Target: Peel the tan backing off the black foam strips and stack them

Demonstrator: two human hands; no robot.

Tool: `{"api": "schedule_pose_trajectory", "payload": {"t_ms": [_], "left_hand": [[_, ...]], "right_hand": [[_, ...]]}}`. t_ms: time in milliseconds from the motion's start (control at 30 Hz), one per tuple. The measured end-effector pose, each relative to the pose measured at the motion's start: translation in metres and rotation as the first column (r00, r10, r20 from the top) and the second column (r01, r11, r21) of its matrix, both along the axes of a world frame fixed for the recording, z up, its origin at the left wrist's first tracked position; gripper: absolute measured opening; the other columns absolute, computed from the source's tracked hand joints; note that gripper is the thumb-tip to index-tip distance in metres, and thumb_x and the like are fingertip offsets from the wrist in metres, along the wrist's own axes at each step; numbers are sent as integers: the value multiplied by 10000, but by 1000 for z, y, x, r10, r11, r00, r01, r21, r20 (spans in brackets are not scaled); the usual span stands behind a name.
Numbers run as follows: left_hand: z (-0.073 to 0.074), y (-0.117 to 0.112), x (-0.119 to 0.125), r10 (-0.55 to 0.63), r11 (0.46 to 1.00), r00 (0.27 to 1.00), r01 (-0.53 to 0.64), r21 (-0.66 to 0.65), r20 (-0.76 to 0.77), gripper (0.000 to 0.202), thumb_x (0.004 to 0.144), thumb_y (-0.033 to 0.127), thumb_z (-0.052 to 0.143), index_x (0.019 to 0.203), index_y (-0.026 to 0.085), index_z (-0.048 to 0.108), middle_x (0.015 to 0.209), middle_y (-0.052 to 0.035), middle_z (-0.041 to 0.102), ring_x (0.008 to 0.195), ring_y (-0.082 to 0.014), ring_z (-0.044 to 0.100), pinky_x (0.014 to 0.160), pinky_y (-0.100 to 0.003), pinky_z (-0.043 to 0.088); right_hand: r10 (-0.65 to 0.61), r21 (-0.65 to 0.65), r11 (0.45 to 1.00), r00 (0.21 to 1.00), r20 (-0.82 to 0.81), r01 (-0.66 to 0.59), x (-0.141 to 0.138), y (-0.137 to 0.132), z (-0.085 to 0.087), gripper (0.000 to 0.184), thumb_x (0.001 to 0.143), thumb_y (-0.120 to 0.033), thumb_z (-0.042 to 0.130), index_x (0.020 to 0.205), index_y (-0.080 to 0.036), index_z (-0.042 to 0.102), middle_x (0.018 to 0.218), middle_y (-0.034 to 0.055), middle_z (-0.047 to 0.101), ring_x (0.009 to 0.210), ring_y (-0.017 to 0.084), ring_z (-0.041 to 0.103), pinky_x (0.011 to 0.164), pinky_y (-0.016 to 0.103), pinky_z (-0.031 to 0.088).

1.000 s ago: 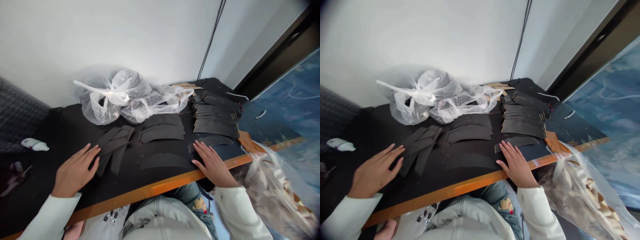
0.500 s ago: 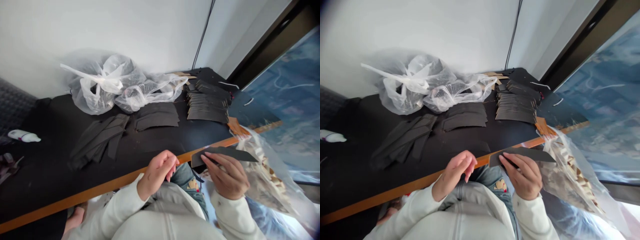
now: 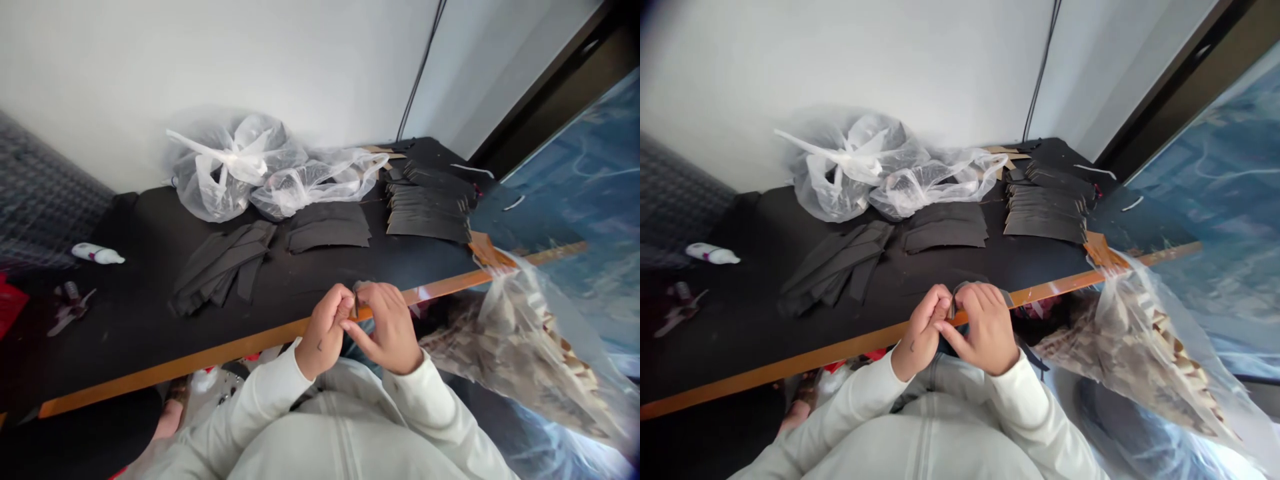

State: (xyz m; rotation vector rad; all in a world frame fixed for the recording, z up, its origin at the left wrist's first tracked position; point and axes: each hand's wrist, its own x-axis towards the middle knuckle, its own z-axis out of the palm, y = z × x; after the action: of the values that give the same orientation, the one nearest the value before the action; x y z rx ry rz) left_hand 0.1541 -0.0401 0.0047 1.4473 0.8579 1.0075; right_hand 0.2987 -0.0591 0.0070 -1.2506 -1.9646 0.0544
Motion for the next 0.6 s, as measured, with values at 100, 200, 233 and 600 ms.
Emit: {"api": "schedule_pose_trajectory", "payload": {"t_ms": [100, 200, 233, 600], "left_hand": [[-2, 0, -2, -9, 999, 1000, 10, -40, 28, 392, 997, 566, 366, 816, 225, 434, 728, 25, 416, 638, -137, 418, 624, -267, 396], [-7, 5, -8, 14, 997, 999, -11, -73, 35, 384, 989, 569, 391, 824, 225, 434, 721, 26, 462, 649, -136, 490, 667, -269, 443], [-9, 7, -12, 32, 997, 999, -30, -78, 32, 395, 985, 578, 394, 814, 225, 429, 713, 25, 478, 657, -138, 510, 688, -274, 453], [-16, 21, -89, 268, 959, 904, -284, 1, -332, 328, 997, 446, 444, 771, 216, 505, 697, 22, 469, 674, -152, 482, 659, -262, 405]], "right_hand": [[17, -155, 987, 980, -196, -48, -8, 3, 3, 251, 963, -354, 477, 753, -217, 494, 712, 9, 539, 696, 170, 498, 681, 330, 383], [-114, -299, 951, 808, -578, -80, -4, 9, -3, 339, 965, -388, 475, 673, -217, 465, 634, -22, 463, 608, 136, 450, 590, 289, 363], [-186, -324, 942, 674, -714, -83, 0, 13, -6, 359, 947, -425, 502, 657, -219, 453, 608, -33, 436, 574, 126, 430, 555, 275, 358], [-193, -192, 979, 9, -981, 69, 65, 47, -9, 377, 842, -452, 608, 611, -238, 400, 545, -74, 371, 430, 87, 378, 475, 235, 423]]}}
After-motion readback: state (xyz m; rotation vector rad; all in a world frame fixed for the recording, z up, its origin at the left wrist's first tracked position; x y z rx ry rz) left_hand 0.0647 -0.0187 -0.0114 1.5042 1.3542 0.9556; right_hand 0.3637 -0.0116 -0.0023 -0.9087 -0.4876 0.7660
